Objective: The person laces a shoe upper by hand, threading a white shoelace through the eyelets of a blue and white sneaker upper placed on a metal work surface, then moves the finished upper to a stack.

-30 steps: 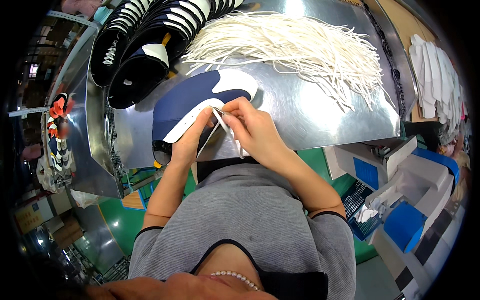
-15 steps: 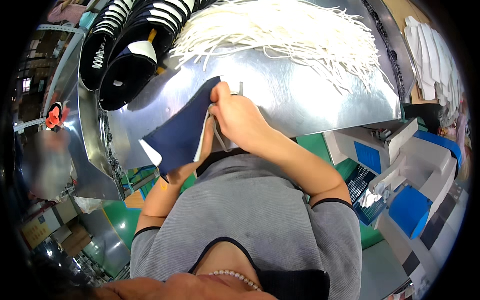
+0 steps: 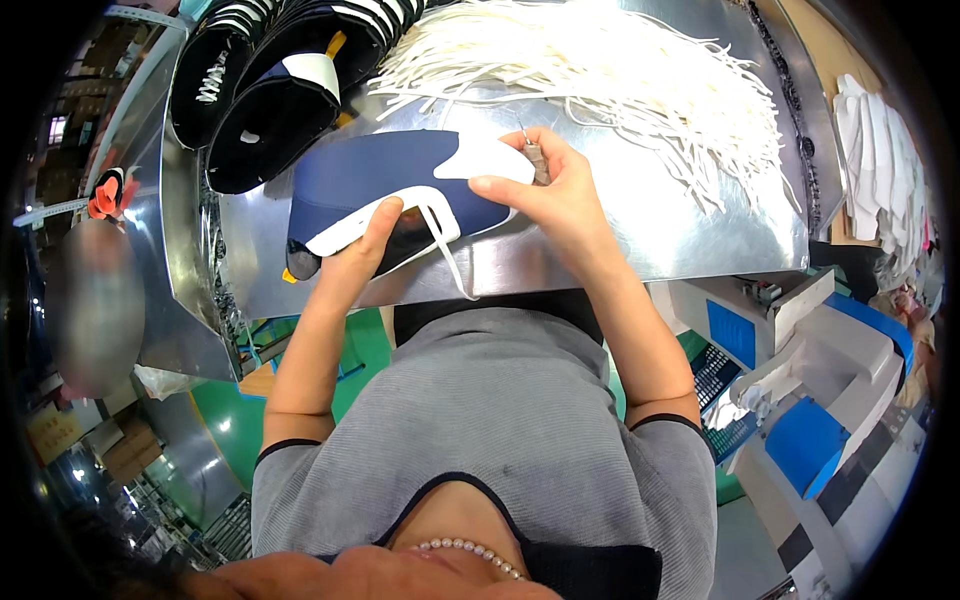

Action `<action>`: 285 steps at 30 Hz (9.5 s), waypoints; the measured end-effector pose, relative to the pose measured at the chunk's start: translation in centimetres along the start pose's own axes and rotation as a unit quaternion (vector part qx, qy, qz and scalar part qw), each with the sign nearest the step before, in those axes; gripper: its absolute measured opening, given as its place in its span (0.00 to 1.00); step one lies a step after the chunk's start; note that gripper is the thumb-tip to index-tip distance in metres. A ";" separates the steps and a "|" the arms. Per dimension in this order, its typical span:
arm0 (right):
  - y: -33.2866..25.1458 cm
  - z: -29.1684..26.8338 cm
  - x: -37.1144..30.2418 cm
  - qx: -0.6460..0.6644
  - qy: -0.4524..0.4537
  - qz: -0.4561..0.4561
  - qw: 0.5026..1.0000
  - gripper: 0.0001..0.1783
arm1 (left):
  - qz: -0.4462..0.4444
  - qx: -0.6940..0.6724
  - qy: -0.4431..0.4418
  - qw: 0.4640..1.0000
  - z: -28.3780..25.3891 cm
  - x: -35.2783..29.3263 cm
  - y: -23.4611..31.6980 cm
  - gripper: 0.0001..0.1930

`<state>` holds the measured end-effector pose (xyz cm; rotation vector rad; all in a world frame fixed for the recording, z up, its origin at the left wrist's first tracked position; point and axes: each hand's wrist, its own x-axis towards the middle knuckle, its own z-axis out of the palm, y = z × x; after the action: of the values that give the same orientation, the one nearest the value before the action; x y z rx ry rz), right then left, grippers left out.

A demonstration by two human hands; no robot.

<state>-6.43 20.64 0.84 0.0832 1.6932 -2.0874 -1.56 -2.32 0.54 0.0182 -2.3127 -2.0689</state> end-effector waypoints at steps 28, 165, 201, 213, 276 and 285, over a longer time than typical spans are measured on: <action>6.6 -4.3 -6.7 -0.483 -0.301 -0.090 0.817 0.17 | 0.201 0.299 0.101 0.927 -3.7 2.1 10.7 0.12; 0.6 -6.5 1.3 -0.259 0.150 -0.229 0.926 0.13 | 0.267 0.350 -0.059 0.896 -0.7 3.0 8.6 0.03; 3.0 0.0 0.2 -0.260 0.010 -0.210 0.943 0.21 | -0.116 0.020 0.003 0.993 3.9 2.5 -1.3 0.08; 1.8 -1.6 1.5 -0.361 -0.035 -0.245 0.899 0.08 | -0.016 0.083 -0.027 0.996 4.6 2.3 0.1 0.06; 5.0 1.1 -3.5 -0.302 -0.056 -0.186 0.933 0.15 | -0.026 0.477 -0.037 0.878 2.0 -1.7 0.7 0.15; 5.7 1.5 -3.4 -0.386 -0.044 -0.184 0.903 0.16 | 0.114 0.455 -0.062 0.881 1.8 -2.1 -1.2 0.15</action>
<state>-0.91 19.48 -2.88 -0.6067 2.4849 -1.4438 0.44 -0.59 -0.93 -0.3438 -2.9398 -0.7532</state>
